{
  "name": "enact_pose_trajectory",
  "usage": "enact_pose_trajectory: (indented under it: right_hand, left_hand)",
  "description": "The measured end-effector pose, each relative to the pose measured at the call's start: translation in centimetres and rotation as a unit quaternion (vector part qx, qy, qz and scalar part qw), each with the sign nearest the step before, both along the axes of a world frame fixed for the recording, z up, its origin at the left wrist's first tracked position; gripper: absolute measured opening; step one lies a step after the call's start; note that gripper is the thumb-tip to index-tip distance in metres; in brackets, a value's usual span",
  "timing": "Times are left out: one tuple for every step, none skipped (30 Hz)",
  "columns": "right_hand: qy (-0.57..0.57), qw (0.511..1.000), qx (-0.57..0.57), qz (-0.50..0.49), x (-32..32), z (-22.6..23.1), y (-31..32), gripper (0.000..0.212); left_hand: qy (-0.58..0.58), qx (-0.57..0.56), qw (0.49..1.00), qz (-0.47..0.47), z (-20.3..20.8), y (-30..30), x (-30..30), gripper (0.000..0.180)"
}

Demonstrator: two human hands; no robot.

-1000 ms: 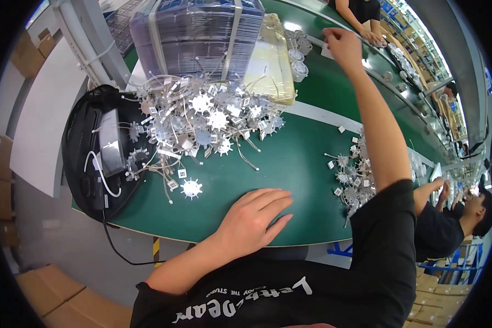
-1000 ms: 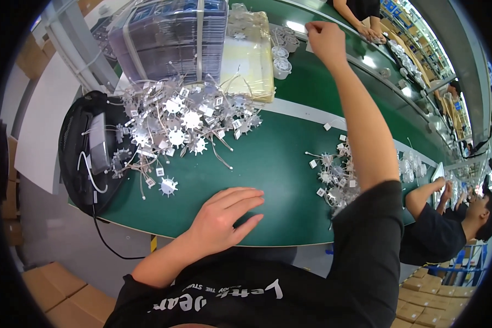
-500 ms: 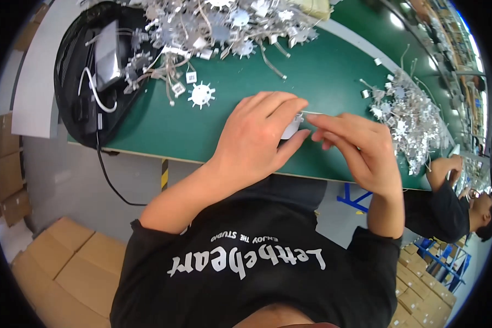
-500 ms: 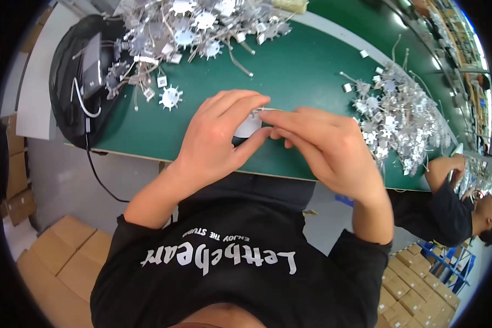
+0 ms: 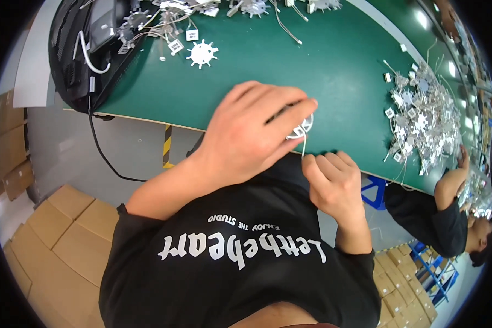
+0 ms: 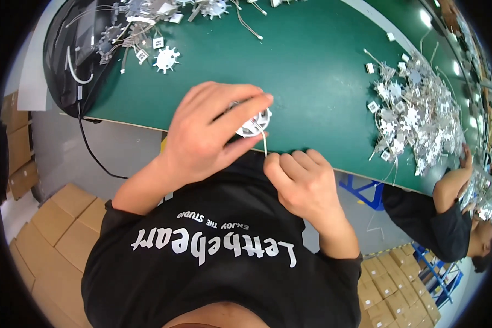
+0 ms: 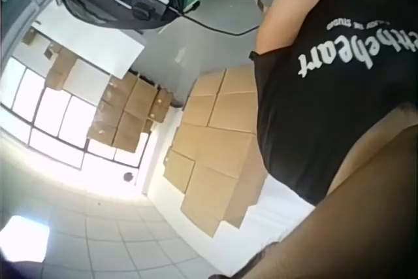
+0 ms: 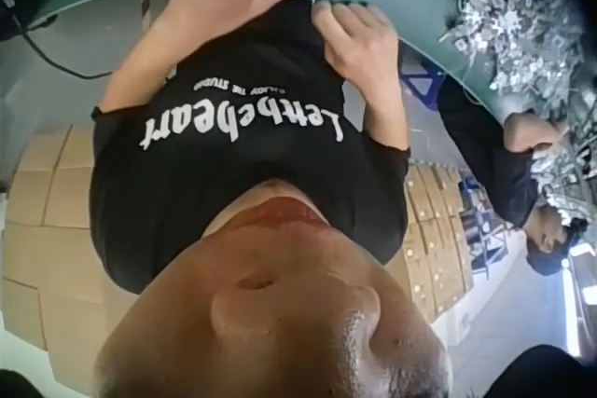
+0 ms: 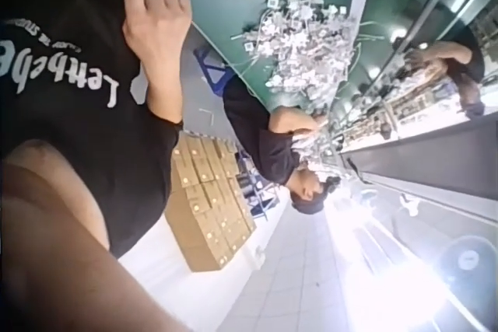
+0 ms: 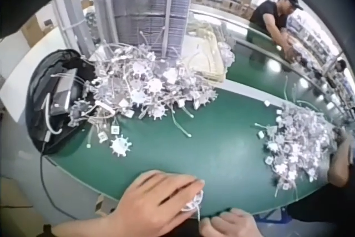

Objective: Assembling decorative snowflake lights by inserting internal components and managing wiring on a production line.

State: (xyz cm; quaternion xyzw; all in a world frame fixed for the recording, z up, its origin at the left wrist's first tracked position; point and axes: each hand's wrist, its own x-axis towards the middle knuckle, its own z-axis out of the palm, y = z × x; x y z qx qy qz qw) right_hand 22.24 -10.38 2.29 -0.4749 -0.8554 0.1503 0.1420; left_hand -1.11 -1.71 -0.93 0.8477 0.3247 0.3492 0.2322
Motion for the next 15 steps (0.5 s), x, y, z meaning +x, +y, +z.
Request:
enact_pose_trajectory:
  right_hand:
    - [-0.017,1.0,0.006,0.013,-0.4,-0.3,0.0,0.015]
    - [-0.011,0.999,0.015,0.029,-0.1,0.2,0.1,0.015]
    - [0.016,1.0,-0.023,0.012,0.8,1.2,0.4,0.014]
    - [0.043,0.997,-0.063,-0.006,1.2,1.9,1.1,0.015]
    - [0.049,0.997,-0.055,0.01,1.0,2.5,2.3,0.015]
    - [0.095,0.995,-0.011,-0.023,0.8,3.4,3.3,0.02]
    - [0.143,0.987,0.029,-0.06,0.5,4.4,3.9,0.025]
    - [0.153,0.987,0.027,-0.038,-0.5,5.3,5.4,0.028]
    - [0.163,0.986,0.027,-0.017,-2.0,5.6,7.5,0.03]
    - [0.162,0.985,0.044,0.026,-3.7,5.2,9.3,0.031]
    - [0.161,0.983,0.06,0.066,-5.5,5.0,10.8,0.032]
    - [0.144,0.979,0.082,0.119,-7.5,5.2,12.0,0.036]
    - [0.128,0.971,0.104,0.176,-9.8,5.3,13.2,0.041]
    - [0.124,0.972,0.107,0.17,-11.7,4.7,14.6,0.041]
    - [0.113,0.967,0.156,0.168,-13.3,3.4,16.0,0.045]
  left_hand:
    - [0.0,-0.001,1.0,-0.005,-0.1,0.1,-0.1,0.063]
    - [0.005,0.007,1.0,0.01,-0.1,0.1,-0.1,0.063]
    - [-0.011,-0.004,1.0,0.003,-0.1,0.2,0.0,0.063]
    - [-0.027,-0.016,0.999,-0.007,-0.2,0.1,0.1,0.062]
    - [-0.043,-0.027,0.999,-0.016,-0.3,0.2,0.0,0.061]
    - [-0.04,-0.021,0.999,-0.004,-0.4,0.2,0.0,0.061]
    - [-0.043,-0.027,0.999,-0.007,-0.3,0.1,0.0,0.058]
    - [-0.047,-0.032,0.998,-0.011,-0.2,-0.1,-0.1,0.055]
    - [-0.05,-0.037,0.998,-0.015,-0.2,-0.1,0.0,0.053]
    - [-0.044,-0.03,0.999,-0.006,-0.5,-0.2,0.1,0.053]
    - [-0.052,-0.033,0.998,0.003,-1.0,-0.5,0.4,0.052]
    - [-0.059,-0.036,0.998,0.011,-1.5,-0.8,0.5,0.052]
    - [-0.065,-0.038,0.997,0.026,-1.6,-1.0,0.3,0.051]
    - [-0.067,-0.036,0.997,0.019,-1.5,-0.8,0.4,0.051]
    - [-0.054,-0.022,0.998,0.008,-1.4,-0.6,0.5,0.052]
